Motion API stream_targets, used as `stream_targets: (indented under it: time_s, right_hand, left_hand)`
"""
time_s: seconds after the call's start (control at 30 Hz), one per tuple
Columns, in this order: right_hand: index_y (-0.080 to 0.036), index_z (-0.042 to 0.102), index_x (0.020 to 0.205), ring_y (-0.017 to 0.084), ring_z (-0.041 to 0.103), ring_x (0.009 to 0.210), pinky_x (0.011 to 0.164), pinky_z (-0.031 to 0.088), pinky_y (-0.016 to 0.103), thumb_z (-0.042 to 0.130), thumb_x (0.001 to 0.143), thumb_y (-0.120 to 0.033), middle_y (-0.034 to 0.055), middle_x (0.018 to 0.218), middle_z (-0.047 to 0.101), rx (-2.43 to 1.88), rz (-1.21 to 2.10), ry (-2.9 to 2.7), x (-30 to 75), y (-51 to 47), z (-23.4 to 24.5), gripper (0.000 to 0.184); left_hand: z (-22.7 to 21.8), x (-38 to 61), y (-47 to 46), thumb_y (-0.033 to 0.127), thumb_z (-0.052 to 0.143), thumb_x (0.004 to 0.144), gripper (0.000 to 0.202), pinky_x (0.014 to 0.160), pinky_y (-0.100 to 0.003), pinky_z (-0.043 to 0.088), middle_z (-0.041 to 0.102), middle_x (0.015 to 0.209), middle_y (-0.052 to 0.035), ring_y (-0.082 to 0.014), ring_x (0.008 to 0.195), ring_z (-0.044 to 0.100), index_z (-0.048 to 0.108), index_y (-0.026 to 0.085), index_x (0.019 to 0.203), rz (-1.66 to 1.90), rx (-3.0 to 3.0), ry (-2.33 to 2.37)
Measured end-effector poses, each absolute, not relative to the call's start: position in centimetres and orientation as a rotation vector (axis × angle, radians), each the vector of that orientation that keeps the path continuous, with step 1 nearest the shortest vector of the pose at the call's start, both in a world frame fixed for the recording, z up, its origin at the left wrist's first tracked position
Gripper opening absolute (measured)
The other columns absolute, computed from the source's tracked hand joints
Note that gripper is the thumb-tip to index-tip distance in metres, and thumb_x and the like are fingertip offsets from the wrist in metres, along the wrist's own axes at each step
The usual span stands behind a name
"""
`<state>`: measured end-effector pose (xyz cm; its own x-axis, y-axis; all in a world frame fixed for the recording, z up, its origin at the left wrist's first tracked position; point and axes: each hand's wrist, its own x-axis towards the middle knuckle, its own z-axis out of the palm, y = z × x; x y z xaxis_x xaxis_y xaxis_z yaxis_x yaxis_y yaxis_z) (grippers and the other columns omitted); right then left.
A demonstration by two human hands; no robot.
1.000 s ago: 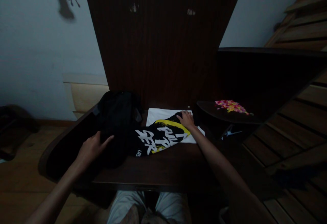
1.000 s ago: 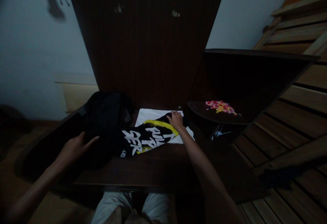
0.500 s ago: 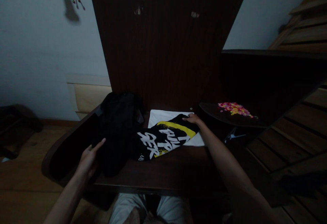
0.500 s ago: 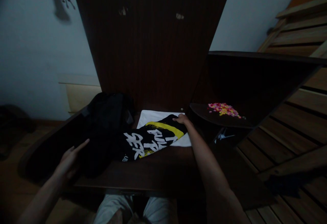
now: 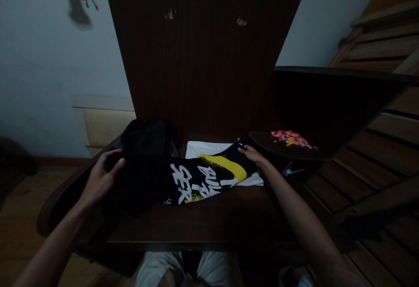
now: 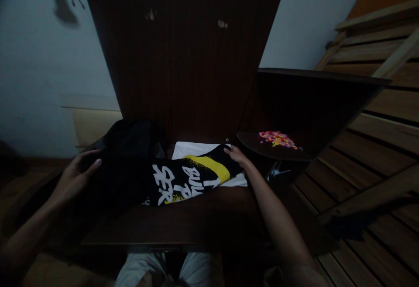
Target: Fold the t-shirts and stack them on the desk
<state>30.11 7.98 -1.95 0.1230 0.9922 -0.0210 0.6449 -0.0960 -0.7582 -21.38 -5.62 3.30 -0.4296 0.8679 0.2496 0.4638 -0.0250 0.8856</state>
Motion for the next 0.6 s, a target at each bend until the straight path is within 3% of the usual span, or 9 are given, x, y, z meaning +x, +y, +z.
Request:
stream_targets:
  time_s: [0.17,0.33,0.47,0.6]
  right_hand:
    - [-0.021,0.058,0.087,0.021,0.066,0.081,0.062,0.051,0.026,0.052,0.091,-0.046,0.0063,0.082,0.068,-1.793,0.74,-1.48,31.0,5.1,-3.0,0.026]
    - [-0.021,0.054,0.072,0.018,0.061,0.068,0.057,0.044,0.025,0.061,0.084,-0.039,0.0024,0.071,0.063,-1.998,0.466,-1.638,31.7,3.9,-5.2,0.023]
    - [-0.021,0.058,0.076,0.018,0.063,0.072,0.059,0.043,0.024,0.064,0.083,-0.042,0.0035,0.075,0.066,-2.073,0.385,-1.699,31.8,3.5,-5.3,0.024]
    - [-0.019,0.061,0.088,0.019,0.066,0.08,0.062,0.049,0.025,0.073,0.077,-0.039,0.0067,0.089,0.07,-1.981,0.662,-1.623,31.9,2.8,-3.9,0.026]
  left_hand:
    - [5.5,-22.7,-1.3,0.031,0.063,0.083,0.044,0.091,-0.035,0.052,0.065,0.121,-0.0092,-0.0229,0.108,0.061,0.059,0.017,0.125,1.384,1.302,1.816]
    - [3.6,-23.5,2.4,0.035,0.067,0.083,0.056,0.085,-0.034,0.053,0.064,0.119,-0.015,-0.0238,0.1,0.063,0.052,0.008,0.13,1.141,1.395,1.982]
    - [2.6,-23.1,2.0,0.043,0.064,0.084,0.058,0.096,-0.041,0.048,0.061,0.123,-0.0181,-0.0301,0.114,0.059,0.051,0.008,0.129,1.105,1.558,2.143]
    - [3.0,-22.3,0.0,0.045,0.063,0.081,0.065,0.097,-0.044,0.048,0.064,0.119,-0.0194,-0.0327,0.109,0.062,0.047,0.007,0.132,1.171,1.626,2.269]
